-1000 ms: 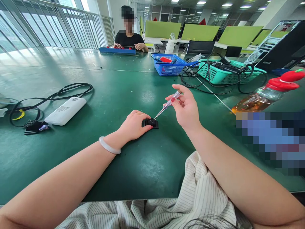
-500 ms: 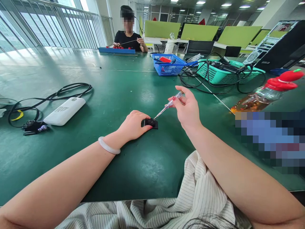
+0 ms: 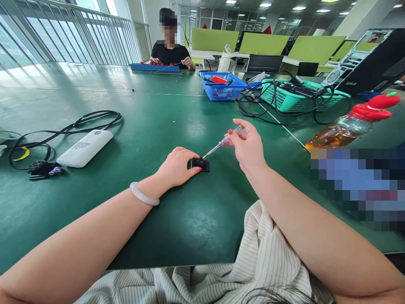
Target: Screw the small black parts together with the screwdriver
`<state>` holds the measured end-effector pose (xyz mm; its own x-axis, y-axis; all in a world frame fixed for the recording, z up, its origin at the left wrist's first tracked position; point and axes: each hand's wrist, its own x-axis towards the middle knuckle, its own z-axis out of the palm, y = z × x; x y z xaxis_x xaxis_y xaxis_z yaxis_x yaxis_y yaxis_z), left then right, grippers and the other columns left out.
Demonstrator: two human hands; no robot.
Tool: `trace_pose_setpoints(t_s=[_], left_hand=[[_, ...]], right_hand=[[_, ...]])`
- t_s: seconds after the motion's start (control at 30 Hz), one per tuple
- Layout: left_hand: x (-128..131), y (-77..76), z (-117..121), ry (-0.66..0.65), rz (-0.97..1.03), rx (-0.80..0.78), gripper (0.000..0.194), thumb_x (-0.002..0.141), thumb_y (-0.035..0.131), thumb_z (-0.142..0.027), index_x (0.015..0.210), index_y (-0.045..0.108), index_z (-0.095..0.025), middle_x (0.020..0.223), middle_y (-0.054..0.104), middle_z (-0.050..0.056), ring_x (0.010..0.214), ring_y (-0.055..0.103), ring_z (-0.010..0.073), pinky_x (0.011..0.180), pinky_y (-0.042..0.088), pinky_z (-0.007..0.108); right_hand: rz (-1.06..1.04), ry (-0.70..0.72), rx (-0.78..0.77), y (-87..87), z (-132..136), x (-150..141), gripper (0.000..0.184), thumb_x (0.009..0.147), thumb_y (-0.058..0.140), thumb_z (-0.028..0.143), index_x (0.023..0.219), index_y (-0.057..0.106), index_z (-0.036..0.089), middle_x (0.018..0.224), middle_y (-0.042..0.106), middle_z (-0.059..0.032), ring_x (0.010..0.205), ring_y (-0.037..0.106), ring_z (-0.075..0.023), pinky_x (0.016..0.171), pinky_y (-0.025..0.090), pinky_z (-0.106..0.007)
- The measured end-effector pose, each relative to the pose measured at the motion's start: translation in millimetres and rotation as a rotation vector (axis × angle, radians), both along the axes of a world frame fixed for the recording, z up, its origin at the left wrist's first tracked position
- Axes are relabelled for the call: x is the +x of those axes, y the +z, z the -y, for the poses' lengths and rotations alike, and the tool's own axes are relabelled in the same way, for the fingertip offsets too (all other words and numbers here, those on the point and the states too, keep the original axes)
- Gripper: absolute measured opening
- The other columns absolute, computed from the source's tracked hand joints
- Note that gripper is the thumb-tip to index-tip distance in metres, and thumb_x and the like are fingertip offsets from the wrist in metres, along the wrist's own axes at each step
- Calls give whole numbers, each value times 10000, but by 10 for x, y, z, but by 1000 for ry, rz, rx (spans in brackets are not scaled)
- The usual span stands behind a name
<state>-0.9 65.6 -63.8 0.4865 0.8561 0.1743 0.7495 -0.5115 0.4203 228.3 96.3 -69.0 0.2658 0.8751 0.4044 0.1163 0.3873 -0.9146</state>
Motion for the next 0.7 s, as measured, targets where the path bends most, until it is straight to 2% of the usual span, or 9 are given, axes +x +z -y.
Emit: trace_pose_setpoints(t_s=[0.1, 0.33, 0.47, 0.57, 0.63, 0.7], left_hand=[[6, 9, 7, -3, -5, -2, 360, 880, 679, -422, 1168, 747, -218, 1186, 766, 80, 1264, 582, 342, 1130, 470, 516], [-3, 10, 15, 3, -11, -18, 350, 883, 673, -434, 1157, 738, -226, 1181, 762, 76, 1274, 572, 346, 1122, 469, 523], [26, 21, 41, 27, 63, 28, 438, 851, 687, -439, 1228, 669, -217, 1281, 713, 90, 1307, 547, 338, 1143, 452, 524], [122, 168, 220, -1, 217, 172, 343, 906, 588, -467, 1128, 661, -216, 1208, 718, 90, 1215, 594, 298, 1110, 477, 495], [205, 339, 461, -109, 306, 260, 314, 978, 457, -477, 973, 678, -254, 996, 743, 59, 1058, 648, 249, 1058, 512, 458], [271, 518, 775, -262, 321, 250, 422, 1003, 349, -547, 905, 691, -320, 847, 733, 30, 940, 677, 219, 1003, 547, 439]], right_hand=[[-19, -13, -32, 38, 32, -39, 331, 887, 667, 227, 1210, 612, 279, 800, 677, 29, 810, 768, -180, 743, 703, -377], [59, 33, 27, 60, 89, -74, 336, 924, 609, 222, 1248, 597, 307, 901, 723, 16, 771, 751, -157, 865, 675, -426], [84, 22, 53, 33, 68, -73, 318, 925, 603, 235, 1236, 589, 299, 905, 722, 11, 832, 761, -171, 868, 668, -428], [99, 23, 68, 24, 53, -75, 309, 924, 607, 248, 1228, 583, 297, 902, 725, 13, 827, 761, -168, 873, 665, -423], [90, 25, 70, 25, 50, -80, 310, 921, 609, 247, 1226, 580, 292, 899, 728, 12, 822, 760, -166, 863, 665, -409], [80, 20, 65, 30, 55, -88, 313, 915, 611, 235, 1222, 581, 286, 894, 724, 11, 834, 762, -167, 855, 666, -400]])
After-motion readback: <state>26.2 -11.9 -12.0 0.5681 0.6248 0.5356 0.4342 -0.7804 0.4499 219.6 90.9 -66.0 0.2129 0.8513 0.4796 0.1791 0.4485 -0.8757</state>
